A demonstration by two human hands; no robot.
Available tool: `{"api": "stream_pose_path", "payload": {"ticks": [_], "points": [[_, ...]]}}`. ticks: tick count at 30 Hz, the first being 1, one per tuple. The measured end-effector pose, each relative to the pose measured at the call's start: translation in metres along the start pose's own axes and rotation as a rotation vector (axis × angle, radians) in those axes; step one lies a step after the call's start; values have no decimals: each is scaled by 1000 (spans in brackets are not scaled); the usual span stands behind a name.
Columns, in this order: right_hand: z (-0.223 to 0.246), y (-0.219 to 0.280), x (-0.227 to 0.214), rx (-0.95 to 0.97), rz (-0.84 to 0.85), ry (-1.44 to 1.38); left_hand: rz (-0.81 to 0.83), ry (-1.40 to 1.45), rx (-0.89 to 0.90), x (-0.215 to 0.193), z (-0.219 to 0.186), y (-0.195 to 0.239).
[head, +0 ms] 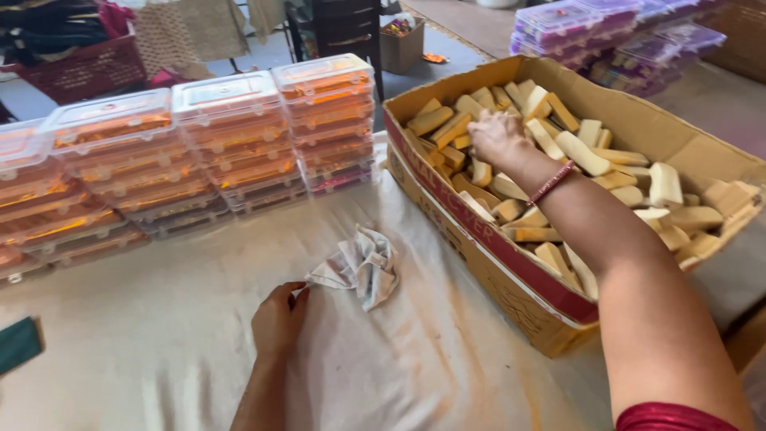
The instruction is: The person takes small, rectangular wooden blocks from a cardboard box and wipes them with a white cloth. They handle the blocks one by one, rubbing the cloth over the surfaces and edges before placing them on the table.
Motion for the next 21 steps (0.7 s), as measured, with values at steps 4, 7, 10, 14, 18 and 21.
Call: {"api": "stream_pose_path", "payload": {"ticks": [4,7,10,14,18,21], "points": [[26,-38,1,-55,-78,65,-9,16,-17,-2,2,0],[33,-90,30,-27,-117,-108,1,14,-35,-1,0,-2],[36,-130,83,-35,-8,-242,25,-13,-27,0,-1,-1],[12,-147,123,-43,26,-207,17,10,14,-1,-6,1],[-5,-136,133,-168,123,120,-12,17,45,-3,-9,2],[-22,-61,102,-134,238,23,-45,12,80,1,-5,-1]]}}
Point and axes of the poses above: each hand's wrist, its own y-axis away from the middle knuckle, its own x-axis out of the palm, z = x × y, the point moved 9 cm from there along -y, towards the middle knuckle, and after that the axes turned 1 degree about z, right-handed, at the moved point
